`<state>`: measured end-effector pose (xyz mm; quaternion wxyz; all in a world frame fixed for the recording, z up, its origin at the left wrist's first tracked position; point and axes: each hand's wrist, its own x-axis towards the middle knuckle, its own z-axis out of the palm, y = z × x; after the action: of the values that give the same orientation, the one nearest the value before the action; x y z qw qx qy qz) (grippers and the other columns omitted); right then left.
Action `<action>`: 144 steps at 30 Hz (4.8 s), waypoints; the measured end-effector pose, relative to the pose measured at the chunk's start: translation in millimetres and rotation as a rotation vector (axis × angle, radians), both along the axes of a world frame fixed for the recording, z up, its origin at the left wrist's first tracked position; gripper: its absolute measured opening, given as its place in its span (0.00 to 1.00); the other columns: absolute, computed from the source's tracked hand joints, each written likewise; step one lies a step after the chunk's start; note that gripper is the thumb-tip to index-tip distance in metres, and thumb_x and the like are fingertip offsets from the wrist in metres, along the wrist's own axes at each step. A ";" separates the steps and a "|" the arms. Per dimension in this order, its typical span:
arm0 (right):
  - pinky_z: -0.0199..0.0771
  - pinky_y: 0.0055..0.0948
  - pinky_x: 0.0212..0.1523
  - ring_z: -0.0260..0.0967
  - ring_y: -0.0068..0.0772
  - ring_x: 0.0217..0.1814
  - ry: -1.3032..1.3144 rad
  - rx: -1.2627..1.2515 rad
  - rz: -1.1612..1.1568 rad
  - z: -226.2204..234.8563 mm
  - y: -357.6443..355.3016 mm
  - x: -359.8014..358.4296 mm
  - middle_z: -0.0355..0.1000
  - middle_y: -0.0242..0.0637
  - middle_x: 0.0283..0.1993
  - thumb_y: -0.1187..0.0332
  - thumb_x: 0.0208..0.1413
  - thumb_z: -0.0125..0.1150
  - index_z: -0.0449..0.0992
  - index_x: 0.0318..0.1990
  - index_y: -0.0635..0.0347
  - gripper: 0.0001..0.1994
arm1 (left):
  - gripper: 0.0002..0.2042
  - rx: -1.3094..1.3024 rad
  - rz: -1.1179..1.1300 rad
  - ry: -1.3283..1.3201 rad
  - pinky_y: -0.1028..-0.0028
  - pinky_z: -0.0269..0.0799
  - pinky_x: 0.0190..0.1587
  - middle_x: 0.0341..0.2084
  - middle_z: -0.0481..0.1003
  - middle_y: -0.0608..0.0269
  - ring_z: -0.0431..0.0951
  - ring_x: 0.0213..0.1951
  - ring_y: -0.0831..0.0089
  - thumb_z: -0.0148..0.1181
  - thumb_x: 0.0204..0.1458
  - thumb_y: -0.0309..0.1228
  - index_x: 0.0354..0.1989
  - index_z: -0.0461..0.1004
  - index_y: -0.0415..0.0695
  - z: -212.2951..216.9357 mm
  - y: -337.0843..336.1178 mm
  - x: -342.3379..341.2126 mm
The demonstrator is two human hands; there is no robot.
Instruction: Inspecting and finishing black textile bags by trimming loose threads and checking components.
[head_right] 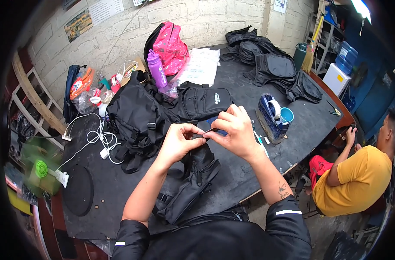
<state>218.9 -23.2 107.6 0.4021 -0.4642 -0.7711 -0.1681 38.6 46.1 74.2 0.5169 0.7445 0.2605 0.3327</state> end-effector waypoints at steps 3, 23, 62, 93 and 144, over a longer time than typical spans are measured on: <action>0.58 0.30 0.31 0.58 0.34 0.28 -0.035 -0.007 0.024 -3.4 2.4 5.7 0.65 0.27 0.21 0.61 0.29 0.73 0.74 0.20 0.55 0.14 | 0.07 -0.011 -0.006 0.019 0.87 0.64 0.26 0.21 0.75 0.71 0.69 0.23 0.89 0.64 0.43 0.22 0.31 0.78 0.35 1.2 -0.3 0.2; 0.54 0.12 0.26 0.55 0.08 0.23 1.235 -0.634 0.376 -76.4 10.3 -19.5 0.63 0.19 0.22 0.74 0.43 0.69 0.76 0.31 0.62 0.08 | 0.10 0.441 0.321 0.244 0.76 0.65 0.37 0.28 0.64 0.63 0.66 0.33 0.73 0.62 0.48 0.32 0.38 0.80 0.42 15.9 -7.4 -13.8; 0.64 0.31 0.32 0.66 0.33 0.28 -0.323 -0.160 -0.284 11.5 -20.6 -26.0 0.67 0.32 0.25 0.65 0.44 0.62 0.76 0.41 0.61 0.16 | 0.08 0.886 0.438 -0.037 0.66 0.66 0.39 0.31 0.67 0.53 0.69 0.34 0.57 0.54 0.44 0.17 0.34 0.66 0.36 -11.3 -22.1 15.0; 0.63 0.15 0.35 0.61 0.12 0.32 1.062 -0.706 0.377 -46.7 6.4 -20.1 0.67 0.23 0.30 0.76 0.43 0.68 0.73 0.33 0.62 0.10 | 0.04 0.374 0.127 0.066 0.77 0.74 0.33 0.31 0.75 0.62 0.78 0.32 0.75 0.54 0.48 0.19 0.30 0.76 0.34 39.2 -15.5 -18.3; 0.62 0.17 0.32 0.63 0.16 0.34 0.826 -0.803 0.244 -20.8 -10.3 -15.6 0.69 0.26 0.31 0.67 0.38 0.73 0.73 0.32 0.62 0.15 | 0.06 0.112 0.321 -0.545 0.73 0.71 0.39 0.34 0.68 0.57 0.76 0.34 0.69 0.49 0.56 0.24 0.29 0.69 0.35 -2.4 -25.6 3.0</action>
<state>203.4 -33.5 86.8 0.4786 -0.5150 -0.6016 0.3793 41.6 20.5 71.8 0.4668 0.6048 0.2078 0.6108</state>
